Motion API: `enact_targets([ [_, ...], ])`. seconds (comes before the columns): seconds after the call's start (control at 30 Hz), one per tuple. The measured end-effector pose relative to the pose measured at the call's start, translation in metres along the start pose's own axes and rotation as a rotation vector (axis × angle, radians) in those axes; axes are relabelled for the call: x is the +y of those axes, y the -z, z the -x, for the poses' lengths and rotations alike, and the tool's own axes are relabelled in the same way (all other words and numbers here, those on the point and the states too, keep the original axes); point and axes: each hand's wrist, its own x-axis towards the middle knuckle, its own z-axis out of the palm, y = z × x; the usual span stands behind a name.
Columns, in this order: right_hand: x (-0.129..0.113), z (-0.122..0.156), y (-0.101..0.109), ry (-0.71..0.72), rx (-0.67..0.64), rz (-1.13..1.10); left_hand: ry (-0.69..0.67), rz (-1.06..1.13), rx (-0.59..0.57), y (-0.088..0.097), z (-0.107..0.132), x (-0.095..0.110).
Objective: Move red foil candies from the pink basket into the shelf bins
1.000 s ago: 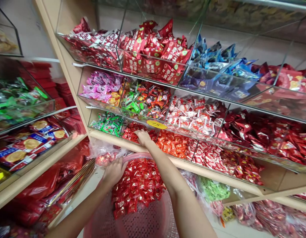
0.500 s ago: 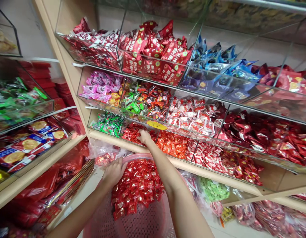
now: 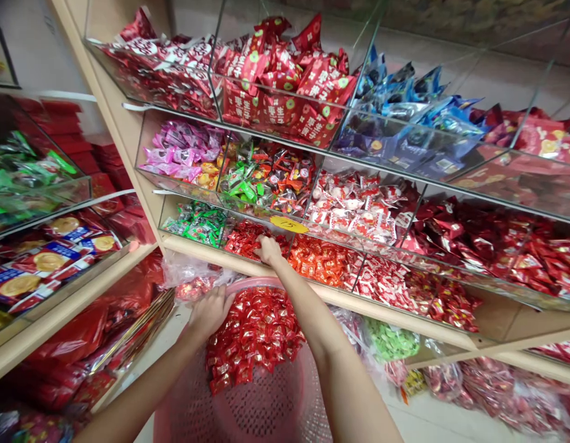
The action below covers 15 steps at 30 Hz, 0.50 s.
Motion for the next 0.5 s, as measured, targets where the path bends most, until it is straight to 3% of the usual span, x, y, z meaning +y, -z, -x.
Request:
enact_targets([
  [0.2, 0.007, 0.025, 0.015, 0.161, 0.099, -0.153, -0.019, -0.025, 0.027, -0.001, 0.001, 0.0],
  [0.33, 0.017, 0.073, 0.024, 0.338, 0.142, -0.215, -0.041, -0.049, 0.042, -0.001, 0.001, -0.001],
  [0.5, 0.047, 0.133, 0.015, 0.404, 0.038, -0.122, -0.046, -0.054, 0.029, -0.001, 0.0, -0.001],
])
